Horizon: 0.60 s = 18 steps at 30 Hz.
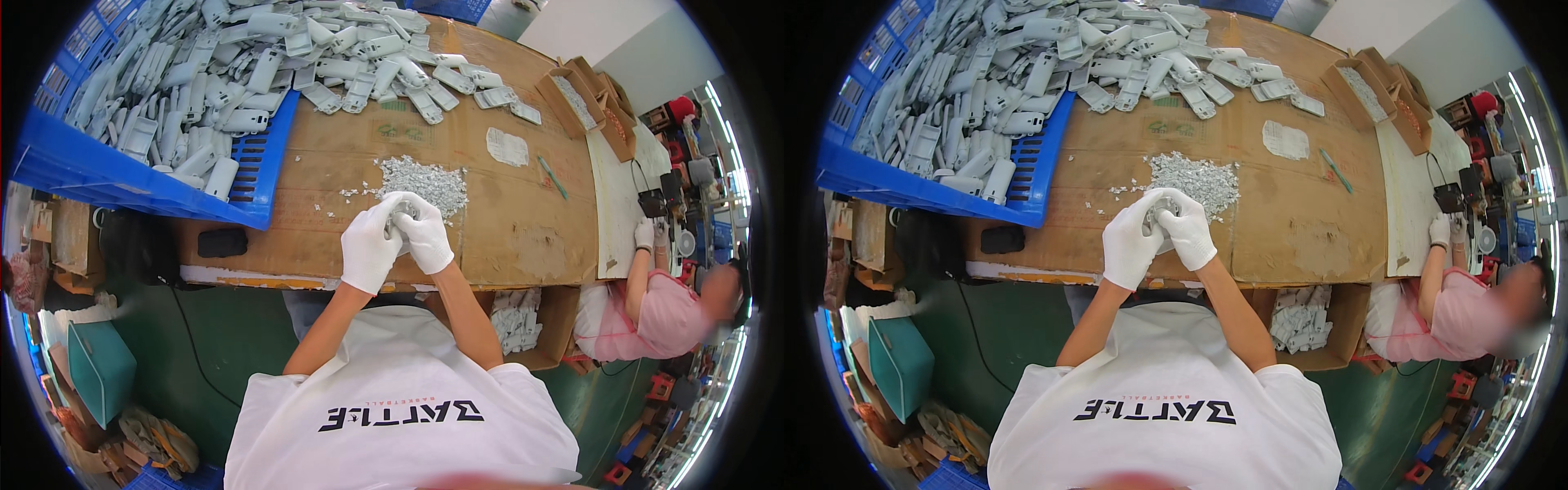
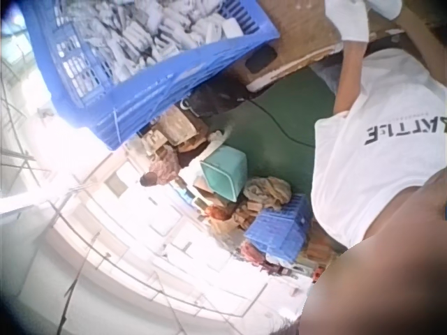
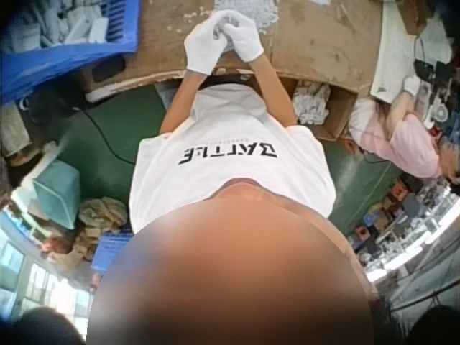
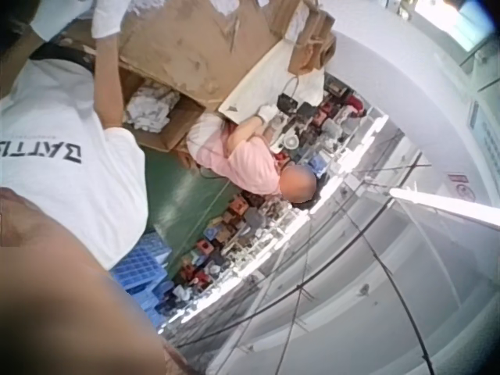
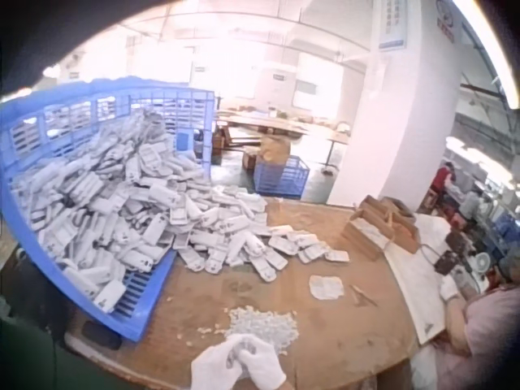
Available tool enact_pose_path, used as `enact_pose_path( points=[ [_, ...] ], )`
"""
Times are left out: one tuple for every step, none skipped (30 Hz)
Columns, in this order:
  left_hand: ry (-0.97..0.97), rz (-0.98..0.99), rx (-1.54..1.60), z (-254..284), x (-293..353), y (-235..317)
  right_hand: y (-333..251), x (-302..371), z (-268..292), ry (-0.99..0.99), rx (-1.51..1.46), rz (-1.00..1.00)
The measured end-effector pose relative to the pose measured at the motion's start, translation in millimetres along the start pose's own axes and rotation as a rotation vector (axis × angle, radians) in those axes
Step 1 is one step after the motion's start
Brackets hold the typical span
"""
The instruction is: The person picks up a remote control casing and presses small white buttons into it by hand. After assembling each unit, the person places the completed housing into a cardboard box.
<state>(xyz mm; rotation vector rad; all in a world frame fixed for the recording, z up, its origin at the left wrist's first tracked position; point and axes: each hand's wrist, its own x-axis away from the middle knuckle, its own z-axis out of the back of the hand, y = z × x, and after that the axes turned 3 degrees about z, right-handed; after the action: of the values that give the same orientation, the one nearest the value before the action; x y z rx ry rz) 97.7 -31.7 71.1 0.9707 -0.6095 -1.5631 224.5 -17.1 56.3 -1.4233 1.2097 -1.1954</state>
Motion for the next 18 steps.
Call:
enact_pose_path(
  points=[
    [0.029, -0.023, 0.043, -3.1, -0.9, -2.5, -0.6, 1.7, 0.7, 0.010, 0.013, -0.012],
    [0.018, -0.018, 0.040, -3.5, -1.2, -0.3, -4.5, 4.0, 1.2, 0.023, 0.097, 0.060],
    [0.014, -0.018, 0.052, -4.2, -1.9, 2.2, -10.1, 5.9, 2.9, 0.034, 0.181, 0.130],
    [0.009, -0.018, 0.063, -3.4, -1.5, 4.8, -17.3, 10.6, 4.2, 0.023, 0.134, 0.121],
    [-0.036, 0.061, 0.099, 0.2, -5.4, 10.7, -19.0, 12.7, 6.9, 0.028, 0.129, 0.118],
    [-0.043, 0.061, 0.096, 0.5, -7.3, 10.8, -19.2, 16.0, 9.3, 0.025, 0.052, 0.127],
    [-0.021, 0.043, 0.124, 1.1, -9.1, 9.9, -20.5, 20.4, 11.7, 0.022, -0.026, 0.137],
    [0.005, 0.022, 0.154, 1.0, -10.8, 9.4, -28.2, 27.9, 14.5, -0.022, -0.180, -0.009],
    [-0.001, 0.019, 0.153, 0.0, -12.0, 9.2, -23.7, 30.7, 15.2, -0.016, -0.182, -0.007],
    [-0.016, 0.010, 0.158, -1.5, -13.5, 9.3, -16.3, 31.9, 16.1, 0.049, -0.144, 0.024],
    [-0.031, 0.004, 0.162, -1.5, -14.3, 10.8, -13.1, 34.1, 15.6, 0.113, -0.107, 0.052],
    [-0.038, 0.000, 0.163, -1.2, -15.2, 13.7, -16.1, 37.9, 22.2, 0.121, -0.109, 0.054],
    [-0.096, 0.068, 0.165, -0.5, -16.5, 18.5, -24.8, 42.4, 32.9, 0.021, -0.004, -0.139],
    [-0.161, 0.128, 0.172, -2.2, -19.0, 23.7, -31.3, 47.2, 41.3, -0.068, 0.102, -0.327],
    [-0.167, 0.072, 0.182, -9.0, -22.0, 24.5, -29.2, 51.0, 38.1, 0.044, 0.048, -0.245],
    [-0.174, 0.013, 0.194, -13.6, -26.6, 23.7, -32.5, 50.7, 49.8, 0.073, 0.038, -0.249],
    [-0.252, 0.066, 0.278, -13.3, -32.8, 27.0, -35.0, 48.9, 63.0, 0.099, 0.026, -0.252],
    [-0.284, 0.036, 0.201, -13.8, -44.7, 34.4, -12.5, 41.2, 99.2, 0.106, 0.597, 0.256]
  ],
)
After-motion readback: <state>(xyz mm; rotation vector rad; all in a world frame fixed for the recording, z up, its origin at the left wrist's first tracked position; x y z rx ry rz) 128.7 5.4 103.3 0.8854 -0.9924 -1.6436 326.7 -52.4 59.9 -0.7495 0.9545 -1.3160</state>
